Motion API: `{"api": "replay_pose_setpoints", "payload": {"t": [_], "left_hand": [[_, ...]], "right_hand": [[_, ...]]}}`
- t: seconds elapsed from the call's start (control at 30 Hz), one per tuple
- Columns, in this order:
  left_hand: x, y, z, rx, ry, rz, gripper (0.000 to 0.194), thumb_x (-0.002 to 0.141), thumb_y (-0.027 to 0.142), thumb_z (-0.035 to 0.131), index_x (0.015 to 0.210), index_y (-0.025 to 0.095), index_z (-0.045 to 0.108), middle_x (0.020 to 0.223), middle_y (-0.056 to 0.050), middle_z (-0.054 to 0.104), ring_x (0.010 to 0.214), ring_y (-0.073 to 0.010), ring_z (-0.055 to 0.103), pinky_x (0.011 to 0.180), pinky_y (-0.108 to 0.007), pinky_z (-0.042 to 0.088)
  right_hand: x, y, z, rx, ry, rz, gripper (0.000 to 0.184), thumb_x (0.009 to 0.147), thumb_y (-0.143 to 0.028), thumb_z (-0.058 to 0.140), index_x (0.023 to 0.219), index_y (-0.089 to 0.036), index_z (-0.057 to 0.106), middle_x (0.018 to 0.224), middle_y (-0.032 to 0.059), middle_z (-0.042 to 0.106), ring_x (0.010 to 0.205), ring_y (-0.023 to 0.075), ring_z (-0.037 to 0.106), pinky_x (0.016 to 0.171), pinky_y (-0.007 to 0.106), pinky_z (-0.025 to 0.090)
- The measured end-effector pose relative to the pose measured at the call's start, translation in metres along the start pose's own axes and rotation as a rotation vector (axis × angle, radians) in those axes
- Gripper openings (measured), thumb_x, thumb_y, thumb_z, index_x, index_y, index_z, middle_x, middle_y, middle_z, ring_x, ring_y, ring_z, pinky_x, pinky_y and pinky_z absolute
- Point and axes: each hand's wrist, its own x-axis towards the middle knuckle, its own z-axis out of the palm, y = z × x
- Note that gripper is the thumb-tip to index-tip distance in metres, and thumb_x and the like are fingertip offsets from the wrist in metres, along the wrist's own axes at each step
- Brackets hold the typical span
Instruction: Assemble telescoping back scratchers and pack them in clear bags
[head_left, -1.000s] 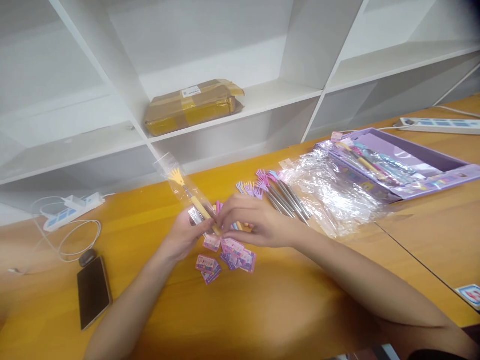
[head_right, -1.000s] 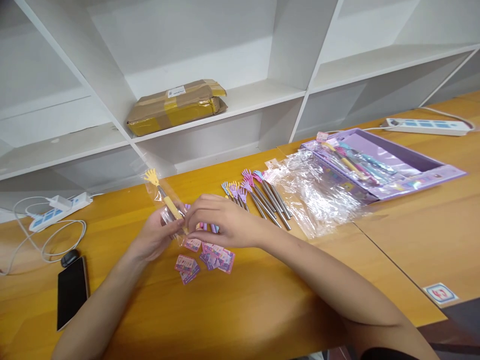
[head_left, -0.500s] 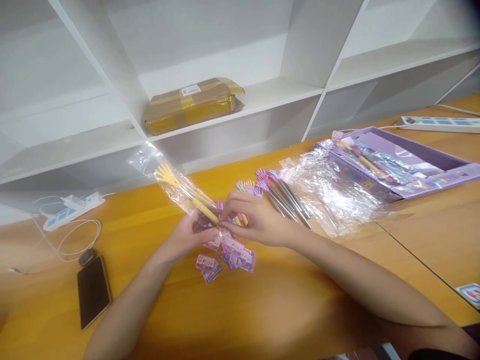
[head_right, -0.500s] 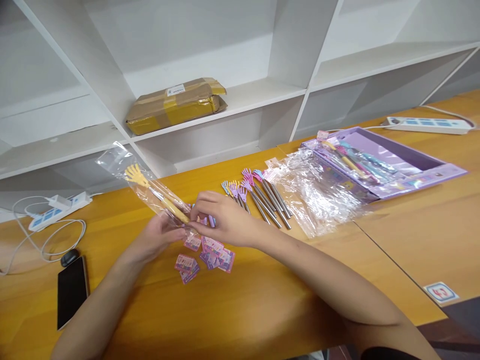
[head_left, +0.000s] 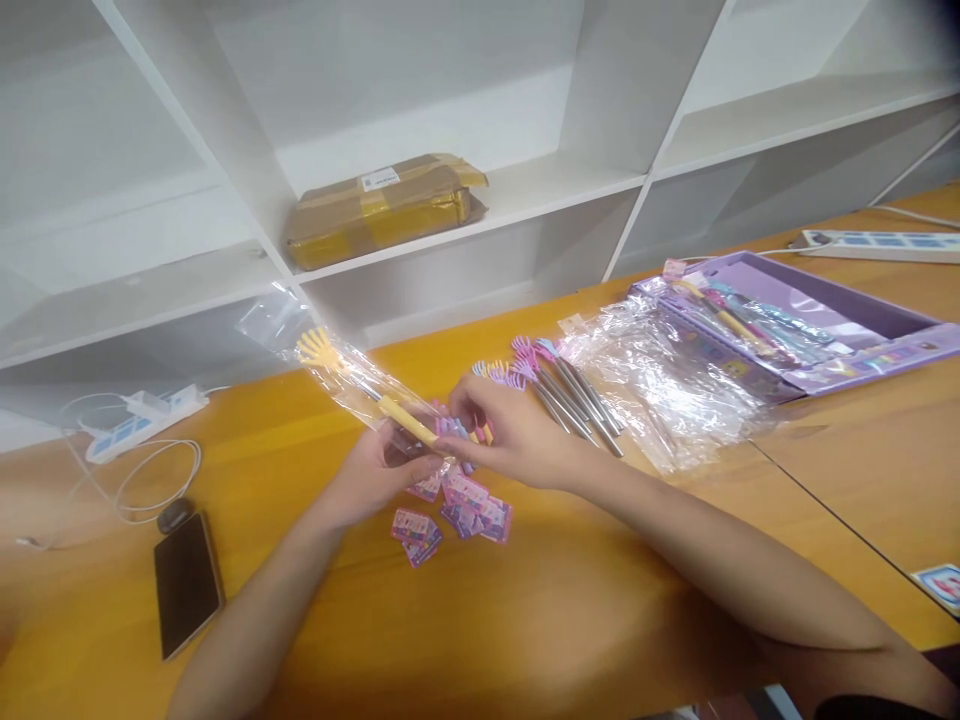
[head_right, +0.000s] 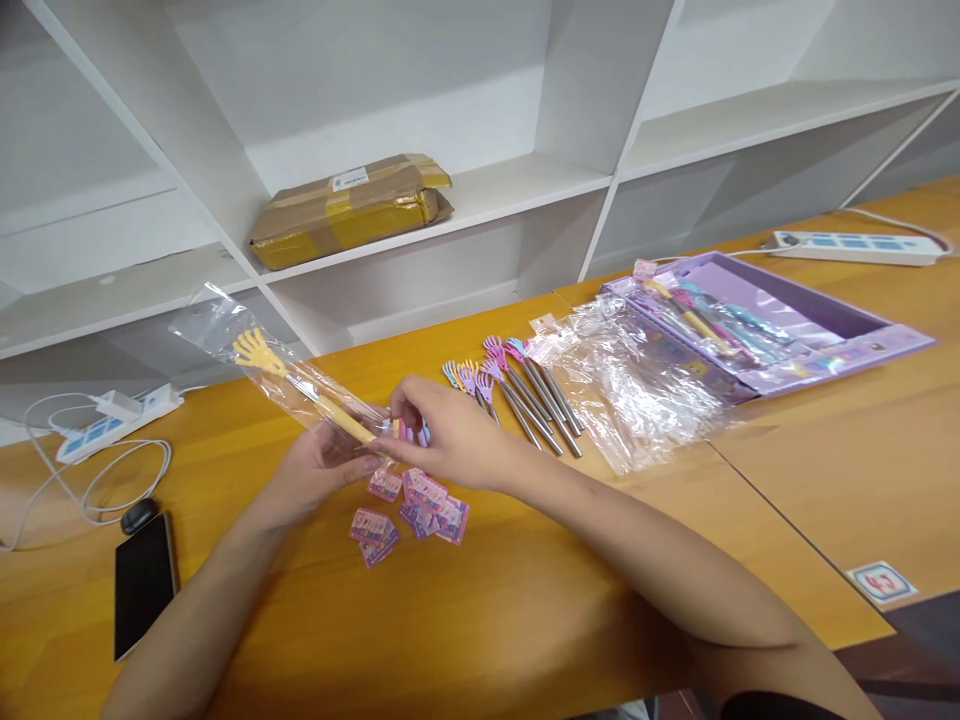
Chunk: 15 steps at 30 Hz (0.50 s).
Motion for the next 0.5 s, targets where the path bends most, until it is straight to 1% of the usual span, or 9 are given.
{"api": "replay_pose_setpoints", "payload": {"t": [0.1, 0.17, 0.23, 0.3, 0.4, 0.5], "left_hand": [[-0.0003, 0.0031, 0.0031, 0.02, 0.008, 0.028, 0.043, 0.085, 0.028, 0.087, 0.125, 0.023, 0.069, 0.127, -0.01, 0.073, 0.114, -0.0247, 0.07, 0.099, -0.037, 0.056], [-0.0005, 0.0056, 0.0062, 0.028, 0.024, 0.044, 0.04, 0.085, 0.028, 0.087, 0.122, 0.022, 0.071, 0.123, -0.009, 0.072, 0.111, -0.0238, 0.07, 0.097, -0.036, 0.057], [-0.001, 0.0076, 0.0088, 0.035, 0.03, 0.044, 0.04, 0.085, 0.028, 0.087, 0.121, 0.022, 0.071, 0.117, -0.008, 0.072, 0.106, -0.023, 0.07, 0.094, -0.035, 0.058], [-0.0017, 0.0086, 0.01, 0.049, 0.024, 0.039, 0.041, 0.086, 0.029, 0.086, 0.123, 0.023, 0.071, 0.118, -0.008, 0.071, 0.106, -0.023, 0.069, 0.093, -0.034, 0.058], [-0.003, 0.0082, 0.0092, 0.07, 0.005, 0.023, 0.039, 0.089, 0.031, 0.084, 0.125, 0.024, 0.07, 0.121, -0.008, 0.07, 0.108, -0.0228, 0.069, 0.091, -0.032, 0.059], [-0.004, 0.0061, 0.0068, 0.076, -0.024, 0.005, 0.037, 0.09, 0.033, 0.083, 0.124, 0.024, 0.069, 0.117, -0.007, 0.07, 0.099, -0.0202, 0.069, 0.084, -0.03, 0.059]], "right_hand": [[0.0017, 0.0003, -0.0007, 0.007, -0.103, 0.024, 0.035, 0.098, -0.045, 0.07, 0.082, -0.019, 0.055, 0.075, -0.003, 0.059, 0.064, 0.0096, 0.049, 0.062, 0.024, 0.034], [0.0028, 0.0009, -0.0002, 0.025, -0.178, 0.01, 0.039, 0.101, -0.046, 0.066, 0.076, -0.019, 0.054, 0.068, -0.0044, 0.055, 0.061, 0.0087, 0.044, 0.061, 0.025, 0.031], [0.0032, 0.0016, 0.0007, 0.059, -0.223, 0.02, 0.039, 0.101, -0.046, 0.065, 0.075, -0.019, 0.054, 0.065, -0.0053, 0.051, 0.059, 0.0083, 0.04, 0.059, 0.025, 0.028], [0.003, 0.0023, 0.0011, 0.111, -0.241, 0.044, 0.039, 0.1, -0.046, 0.065, 0.074, -0.019, 0.054, 0.065, -0.0053, 0.051, 0.059, 0.0084, 0.038, 0.058, 0.026, 0.028], [0.0022, 0.0029, 0.0001, 0.185, -0.274, 0.068, 0.037, 0.101, -0.047, 0.063, 0.079, -0.019, 0.058, 0.067, -0.0052, 0.051, 0.06, 0.0087, 0.039, 0.057, 0.025, 0.029], [0.0021, 0.0032, -0.0009, 0.242, -0.327, 0.065, 0.034, 0.103, -0.048, 0.06, 0.087, -0.018, 0.062, 0.068, -0.0057, 0.048, 0.061, 0.0086, 0.04, 0.057, 0.024, 0.031]]}}
